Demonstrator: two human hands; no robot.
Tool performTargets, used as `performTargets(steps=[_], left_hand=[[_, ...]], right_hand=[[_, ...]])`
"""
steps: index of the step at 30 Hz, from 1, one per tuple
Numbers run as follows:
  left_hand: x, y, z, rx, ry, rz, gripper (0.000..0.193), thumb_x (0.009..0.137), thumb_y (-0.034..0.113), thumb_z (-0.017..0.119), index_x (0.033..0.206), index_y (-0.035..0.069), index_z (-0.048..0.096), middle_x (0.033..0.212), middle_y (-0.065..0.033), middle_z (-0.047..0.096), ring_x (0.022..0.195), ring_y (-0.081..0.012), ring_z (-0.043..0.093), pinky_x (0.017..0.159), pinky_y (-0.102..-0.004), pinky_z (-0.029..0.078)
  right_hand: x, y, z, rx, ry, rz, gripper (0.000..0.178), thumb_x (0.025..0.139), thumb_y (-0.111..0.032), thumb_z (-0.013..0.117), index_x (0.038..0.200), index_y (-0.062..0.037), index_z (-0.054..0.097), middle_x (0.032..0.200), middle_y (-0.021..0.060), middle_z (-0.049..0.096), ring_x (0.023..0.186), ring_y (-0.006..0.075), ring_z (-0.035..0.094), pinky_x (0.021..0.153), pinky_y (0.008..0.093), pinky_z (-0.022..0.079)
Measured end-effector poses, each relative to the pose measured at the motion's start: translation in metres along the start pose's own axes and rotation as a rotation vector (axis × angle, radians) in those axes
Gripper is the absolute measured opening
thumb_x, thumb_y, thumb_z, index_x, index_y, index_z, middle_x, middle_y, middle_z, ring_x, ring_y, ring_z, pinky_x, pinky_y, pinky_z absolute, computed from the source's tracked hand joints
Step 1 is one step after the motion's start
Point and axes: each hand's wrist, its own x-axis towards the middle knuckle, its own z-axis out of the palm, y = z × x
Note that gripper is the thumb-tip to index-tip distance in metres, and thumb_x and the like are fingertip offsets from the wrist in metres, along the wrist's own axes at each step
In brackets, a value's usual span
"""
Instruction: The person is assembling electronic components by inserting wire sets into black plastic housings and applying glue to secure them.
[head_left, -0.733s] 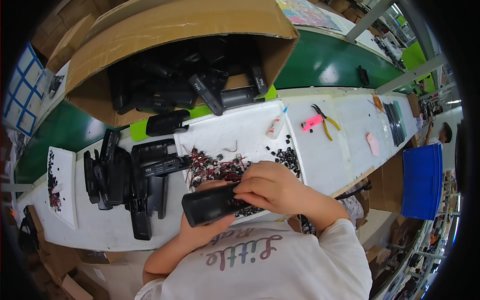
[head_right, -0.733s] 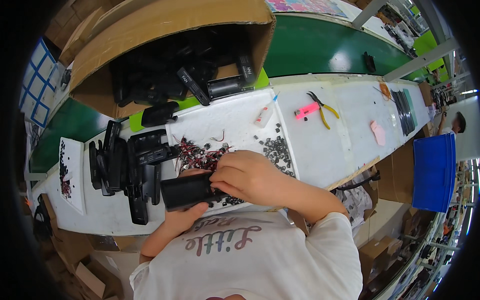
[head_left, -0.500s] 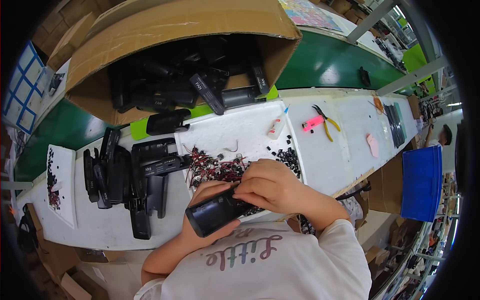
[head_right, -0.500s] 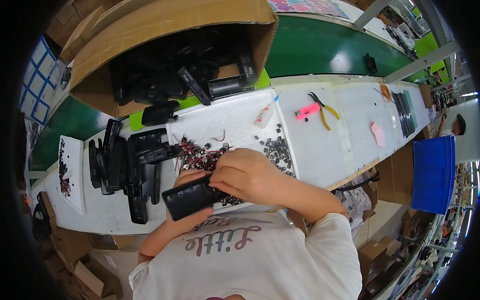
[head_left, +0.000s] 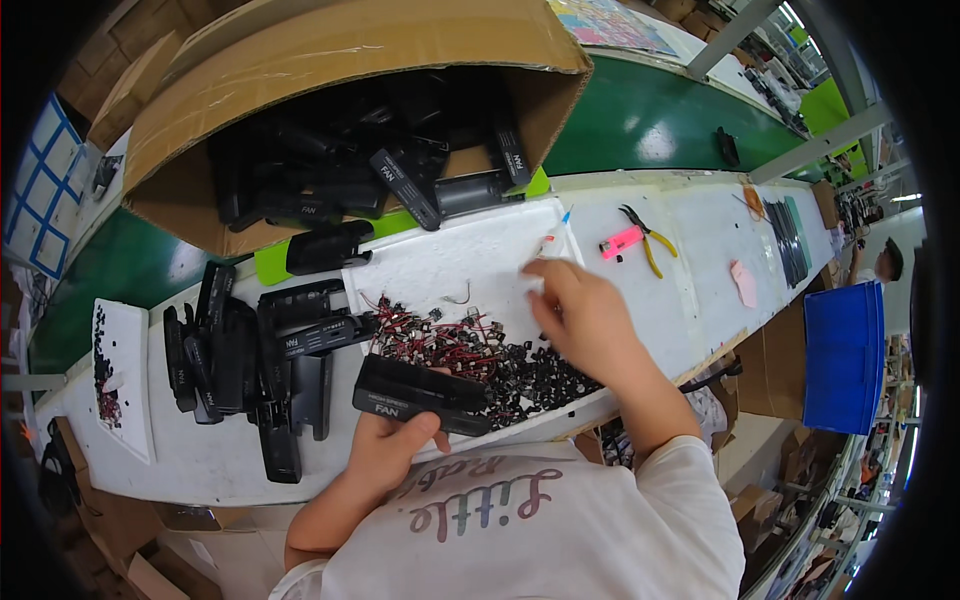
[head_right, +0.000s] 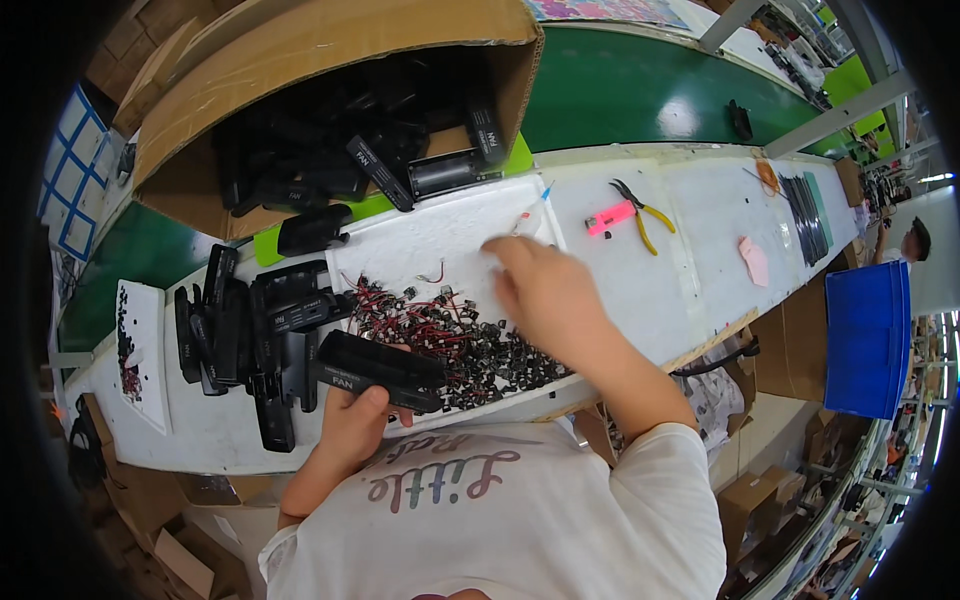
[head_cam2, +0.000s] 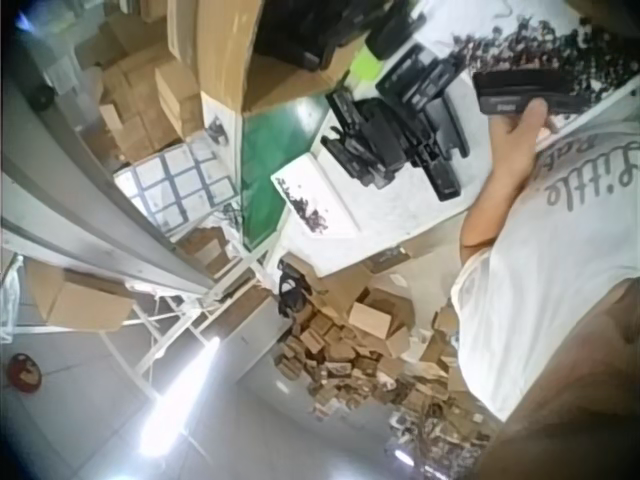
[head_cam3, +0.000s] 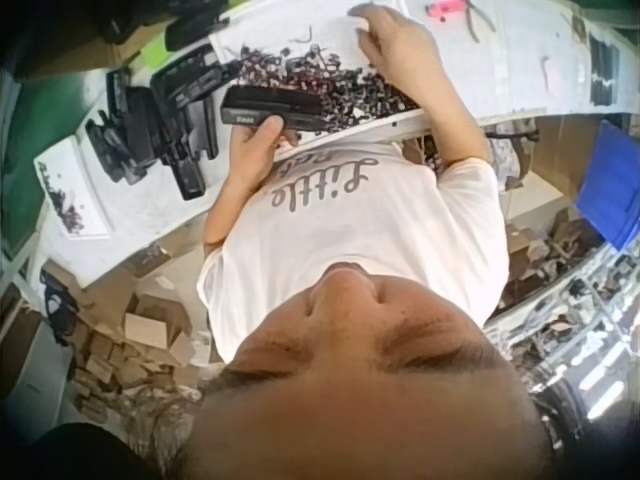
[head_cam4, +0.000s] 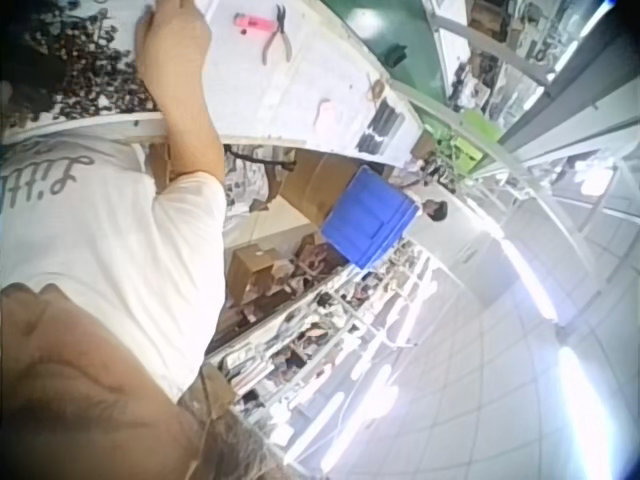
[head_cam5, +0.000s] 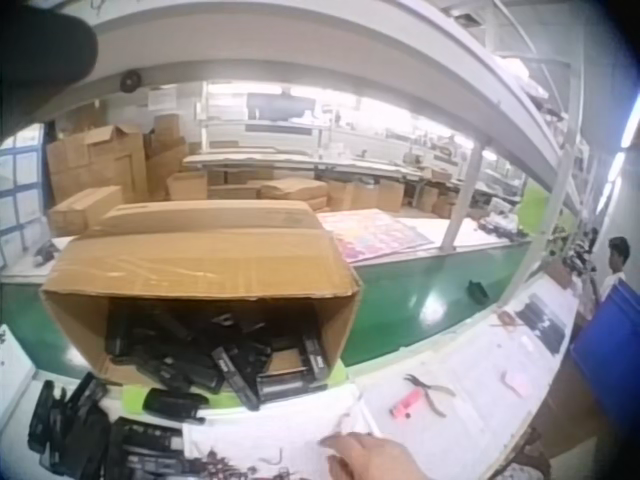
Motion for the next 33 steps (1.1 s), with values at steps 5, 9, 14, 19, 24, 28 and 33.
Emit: performTargets(steps=[5, 9, 14, 19, 24, 28, 33], left_hand=[[0.002, -0.003, -0.003, -0.143, -0.009, -0.010, 0.047, 0.085, 0.014, 0.059, 0.126, -0.002, 0.040, 0.116, -0.0130, 0.053, 0.094, -0.0211, 0.057, 0.066, -0.0337, 0.050], [0.002, -0.002, 0.000, -0.173, -0.018, 0.000, 0.049, 0.085, 0.015, 0.059, 0.126, -0.002, 0.040, 0.116, -0.0133, 0.054, 0.095, -0.0211, 0.057, 0.069, -0.0340, 0.049], [0.000, -0.003, 0.000, -0.157, -0.021, 0.103, 0.050, 0.084, 0.014, 0.059, 0.127, -0.002, 0.039, 0.115, -0.0146, 0.054, 0.093, -0.0212, 0.057, 0.071, -0.0336, 0.048], [0.000, -0.003, 0.001, -0.147, -0.035, 0.113, 0.051, 0.083, 0.013, 0.060, 0.126, -0.003, 0.039, 0.114, -0.0147, 0.054, 0.096, -0.0209, 0.056, 0.076, -0.0343, 0.048], [-0.002, -0.001, 0.004, -0.076, -0.038, 0.133, 0.053, 0.082, 0.016, 0.063, 0.126, -0.003, 0.040, 0.117, -0.0133, 0.053, 0.104, -0.0200, 0.054, 0.086, -0.0344, 0.046], [-0.003, -0.004, 0.003, -0.046, -0.011, 0.167, 0.054, 0.081, 0.018, 0.065, 0.125, -0.001, 0.042, 0.122, -0.0112, 0.050, 0.108, -0.0188, 0.052, 0.092, -0.0334, 0.043], [-0.002, -0.005, 0.003, -0.052, -0.010, 0.187, 0.054, 0.080, 0.019, 0.066, 0.124, -0.001, 0.042, 0.123, -0.0112, 0.049, 0.108, -0.0186, 0.051, 0.092, -0.0332, 0.042]], right_hand=[[0.012, 0.042, 0.008, -0.535, -0.095, 0.059, 0.034, 0.071, -0.001, 0.057, 0.103, -0.0132, 0.057, 0.077, 0.0098, 0.056, 0.064, 0.0280, 0.057, 0.056, 0.0382, 0.046], [0.019, 0.053, 0.010, -0.504, -0.013, 0.033, 0.031, 0.068, 0.000, 0.060, 0.097, -0.0120, 0.058, 0.077, 0.0093, 0.055, 0.064, 0.0270, 0.057, 0.056, 0.0375, 0.046], [0.006, 0.007, 0.002, 0.347, 0.178, -0.332, 0.025, 0.066, -0.008, 0.071, 0.087, -0.0073, 0.056, 0.070, 0.0083, 0.057, 0.052, 0.0229, 0.053, 0.047, 0.0321, 0.041], [-0.017, -0.020, 0.004, 0.730, -0.011, -0.597, 0.029, 0.068, -0.017, 0.074, 0.089, -0.0033, 0.059, 0.063, 0.0061, 0.057, 0.048, 0.0213, 0.053, 0.044, 0.0312, 0.040], [-0.020, -0.026, 0.014, 0.763, 0.050, -0.631, 0.029, 0.069, -0.016, 0.074, 0.088, -0.0002, 0.059, 0.060, 0.0055, 0.055, 0.045, 0.0214, 0.053, 0.041, 0.0305, 0.039], [-0.021, -0.027, 0.016, 0.774, 0.059, -0.623, 0.027, 0.070, -0.015, 0.073, 0.087, 0.0003, 0.059, 0.060, 0.0056, 0.055, 0.045, 0.0212, 0.053, 0.040, 0.0300, 0.039], [-0.021, -0.026, 0.017, 0.764, 0.067, -0.618, 0.026, 0.071, -0.015, 0.072, 0.086, 0.0007, 0.059, 0.060, 0.0061, 0.056, 0.044, 0.0212, 0.052, 0.040, 0.0297, 0.039]])
